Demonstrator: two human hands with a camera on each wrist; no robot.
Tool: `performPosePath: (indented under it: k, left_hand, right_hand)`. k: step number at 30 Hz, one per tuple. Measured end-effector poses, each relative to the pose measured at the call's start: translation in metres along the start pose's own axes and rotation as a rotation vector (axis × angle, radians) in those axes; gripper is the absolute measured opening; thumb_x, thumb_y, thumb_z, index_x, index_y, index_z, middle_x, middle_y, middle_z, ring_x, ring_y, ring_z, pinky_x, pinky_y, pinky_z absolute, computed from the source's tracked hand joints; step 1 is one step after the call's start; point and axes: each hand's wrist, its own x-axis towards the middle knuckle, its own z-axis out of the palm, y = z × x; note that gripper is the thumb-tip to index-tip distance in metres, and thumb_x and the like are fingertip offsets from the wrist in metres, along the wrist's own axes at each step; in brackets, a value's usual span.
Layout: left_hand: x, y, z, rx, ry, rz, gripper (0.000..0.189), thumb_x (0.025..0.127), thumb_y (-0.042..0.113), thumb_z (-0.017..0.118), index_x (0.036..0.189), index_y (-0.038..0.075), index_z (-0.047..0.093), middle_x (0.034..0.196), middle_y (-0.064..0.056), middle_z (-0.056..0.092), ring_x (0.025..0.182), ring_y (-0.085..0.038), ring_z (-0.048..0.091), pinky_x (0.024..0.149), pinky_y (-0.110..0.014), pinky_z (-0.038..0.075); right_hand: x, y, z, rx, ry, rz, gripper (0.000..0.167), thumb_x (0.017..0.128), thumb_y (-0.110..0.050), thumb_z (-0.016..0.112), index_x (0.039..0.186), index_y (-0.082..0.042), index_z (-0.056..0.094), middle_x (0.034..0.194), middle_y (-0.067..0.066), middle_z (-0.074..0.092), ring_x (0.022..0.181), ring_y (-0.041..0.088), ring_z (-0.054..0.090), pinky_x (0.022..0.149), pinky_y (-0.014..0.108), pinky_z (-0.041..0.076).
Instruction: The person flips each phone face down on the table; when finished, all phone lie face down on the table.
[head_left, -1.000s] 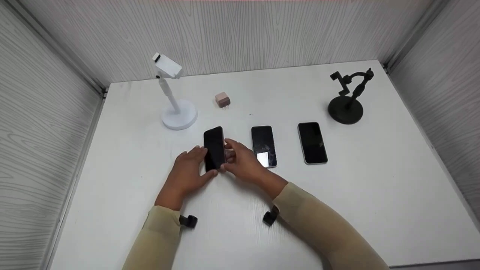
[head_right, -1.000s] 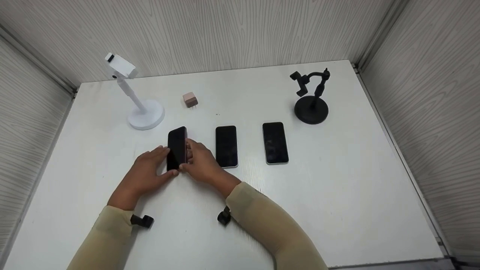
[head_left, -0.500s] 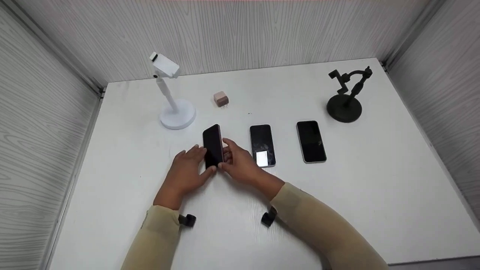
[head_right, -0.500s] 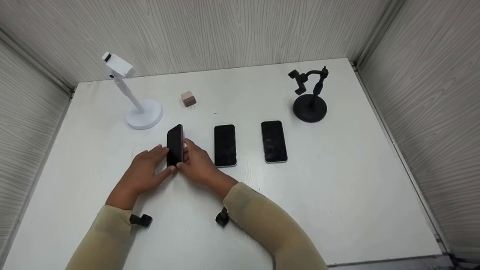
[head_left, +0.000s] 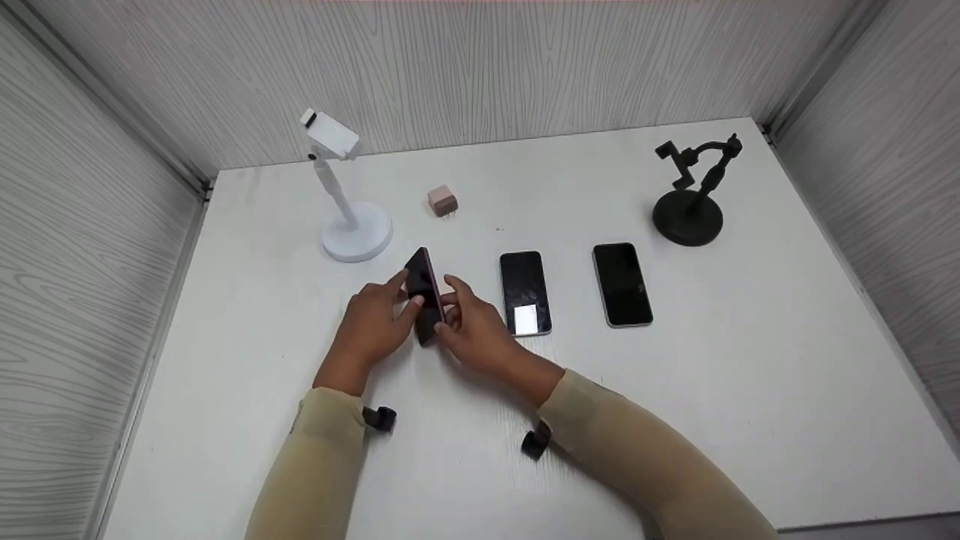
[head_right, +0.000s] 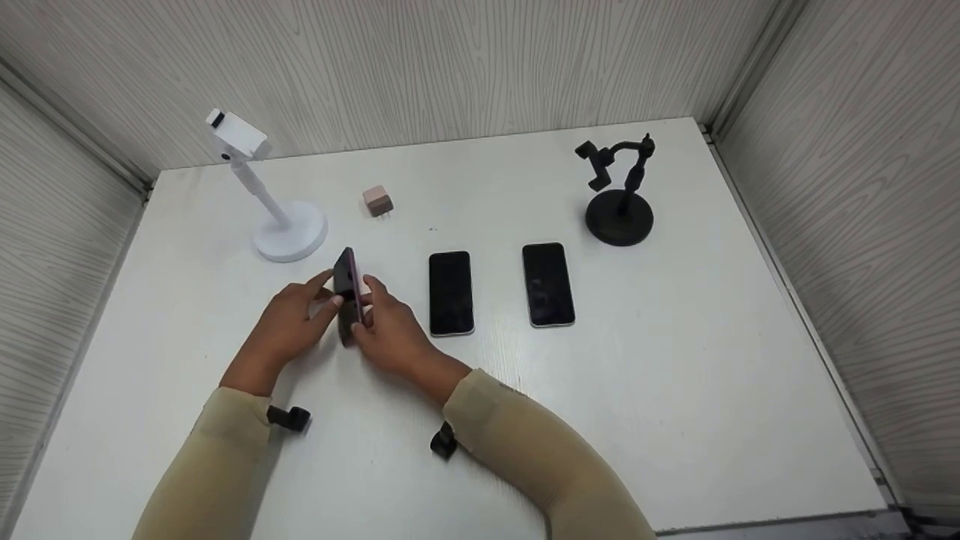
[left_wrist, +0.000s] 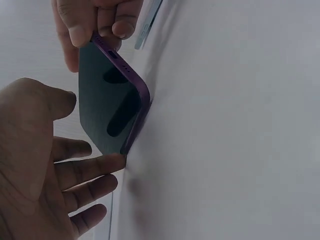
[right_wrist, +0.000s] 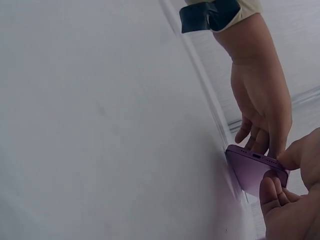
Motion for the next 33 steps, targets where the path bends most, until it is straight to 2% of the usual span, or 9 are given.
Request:
performPosePath:
  k: [3,6,9,13,15,20,23,27,33]
  left_hand:
    - [0.009,0.003,-0.005,-0.007,-0.021,-0.040,0.075,0.112,0.056,0.050,0.170,0.010,0.040,0.129,-0.018,0.075,0.129,-0.042,0.063,0.113,-0.059,0.049]
    - [0.017,0.008,-0.010,0.001,-0.043,-0.053,0.078,0.112,0.060,0.047,0.172,0.012,0.035,0.121,-0.018,0.077,0.124,-0.042,0.065,0.109,-0.059,0.051]
    - [0.024,0.010,-0.015,0.008,-0.073,-0.066,0.079,0.111,0.064,0.044,0.174,0.017,0.032,0.114,-0.018,0.078,0.111,-0.040,0.068,0.100,-0.056,0.054]
    - [0.033,0.008,-0.018,-0.034,-0.128,-0.100,0.083,0.109,0.073,0.041,0.175,0.025,0.028,0.117,-0.017,0.078,0.099,-0.034,0.068,0.090,-0.050,0.055]
    - [0.037,0.007,-0.020,-0.060,-0.152,-0.119,0.085,0.107,0.076,0.041,0.175,0.028,0.027,0.122,-0.019,0.077,0.102,-0.034,0.068,0.093,-0.051,0.055]
    - [0.045,0.006,-0.023,-0.074,-0.190,-0.132,0.087,0.105,0.077,0.043,0.176,0.028,0.027,0.149,-0.025,0.065,0.135,-0.043,0.063,0.117,-0.063,0.047]
    - [0.047,0.006,-0.024,-0.082,-0.196,-0.134,0.087,0.105,0.075,0.048,0.174,0.026,0.031,0.157,-0.026,0.059,0.145,-0.045,0.057,0.123,-0.065,0.042]
    - [0.047,0.005,-0.026,-0.108,-0.194,-0.139,0.083,0.104,0.073,0.053,0.171,0.027,0.036,0.154,-0.025,0.061,0.142,-0.044,0.059,0.120,-0.065,0.044]
    - [0.046,0.005,-0.028,-0.144,-0.199,-0.142,0.080,0.103,0.071,0.055,0.169,0.027,0.039,0.133,-0.021,0.072,0.124,-0.038,0.066,0.113,-0.061,0.049]
  right_hand:
    - [0.000,-0.002,0.002,-0.010,0.005,-0.006,0.076,0.103,-0.007,0.071,0.167,0.002,0.031,0.141,0.015,0.072,0.101,0.016,0.070,0.090,0.029,0.058]
    - [0.000,-0.003,0.003,-0.014,0.014,-0.015,0.076,0.103,-0.006,0.072,0.166,0.002,0.031,0.140,0.013,0.073,0.100,0.016,0.071,0.090,0.029,0.059]
    - [-0.001,-0.002,0.004,-0.015,0.026,-0.028,0.077,0.102,-0.007,0.073,0.166,0.004,0.032,0.139,0.013,0.074,0.100,0.016,0.072,0.090,0.030,0.060]
    - [-0.002,0.000,0.005,-0.006,0.043,-0.036,0.078,0.102,-0.009,0.075,0.166,0.004,0.032,0.139,0.012,0.075,0.101,0.017,0.073,0.089,0.029,0.059]
    - [-0.003,0.000,0.005,0.003,0.056,-0.039,0.079,0.101,-0.009,0.076,0.166,0.004,0.032,0.138,0.011,0.076,0.100,0.017,0.074,0.088,0.028,0.060]
    - [-0.003,-0.001,0.006,0.011,0.084,-0.042,0.077,0.101,-0.009,0.076,0.165,0.005,0.035,0.137,0.010,0.077,0.100,0.015,0.075,0.090,0.030,0.061]
    - [-0.003,-0.002,0.006,0.011,0.084,-0.036,0.076,0.102,-0.010,0.075,0.165,0.004,0.036,0.137,0.009,0.077,0.101,0.015,0.075,0.092,0.032,0.062]
    - [-0.004,-0.002,0.006,0.008,0.072,-0.025,0.076,0.103,-0.013,0.076,0.165,0.003,0.037,0.140,0.008,0.076,0.104,0.016,0.075,0.094,0.033,0.062]
    - [-0.004,-0.003,0.008,0.024,0.043,-0.013,0.071,0.104,-0.014,0.075,0.163,0.005,0.040,0.138,0.011,0.076,0.107,0.018,0.076,0.097,0.035,0.062]
